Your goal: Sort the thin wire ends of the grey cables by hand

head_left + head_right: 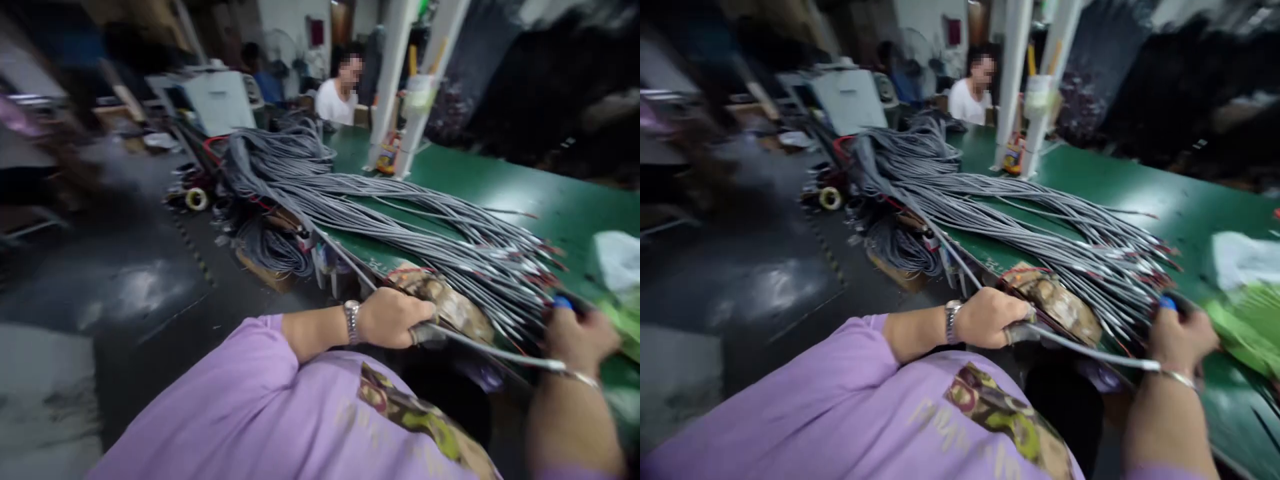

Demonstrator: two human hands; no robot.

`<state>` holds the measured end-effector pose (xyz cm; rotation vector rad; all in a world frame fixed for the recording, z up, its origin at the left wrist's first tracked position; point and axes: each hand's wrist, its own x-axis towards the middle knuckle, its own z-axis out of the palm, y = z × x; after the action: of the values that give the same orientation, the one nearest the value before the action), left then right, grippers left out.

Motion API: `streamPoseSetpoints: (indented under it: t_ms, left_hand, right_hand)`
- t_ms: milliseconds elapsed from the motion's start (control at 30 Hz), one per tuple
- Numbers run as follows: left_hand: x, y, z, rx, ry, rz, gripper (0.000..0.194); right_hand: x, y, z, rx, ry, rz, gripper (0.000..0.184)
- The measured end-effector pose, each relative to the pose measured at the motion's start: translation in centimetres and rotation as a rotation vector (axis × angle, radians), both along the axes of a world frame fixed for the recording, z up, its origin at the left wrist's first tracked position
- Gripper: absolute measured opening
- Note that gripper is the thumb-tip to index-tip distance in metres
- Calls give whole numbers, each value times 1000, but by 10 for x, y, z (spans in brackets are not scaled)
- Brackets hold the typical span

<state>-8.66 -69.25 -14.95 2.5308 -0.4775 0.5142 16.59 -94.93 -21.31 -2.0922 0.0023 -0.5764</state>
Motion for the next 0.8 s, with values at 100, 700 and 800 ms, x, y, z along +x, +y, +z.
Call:
streamPoseSetpoints:
  t_ms: [100,700,800]
  left_hand:
    - [-16,-18,14,79,-71,-302,13]
    - [-113,22,-78,-1359,676,218,41]
    - [-126,23,-89,-1377,650,269,45]
  right_hand:
    - [-9,10,13,91,-33,-42,15]
    - [-37,14,16,303,-292,159,33]
    - [-100,17,18,326,-235,290,37]
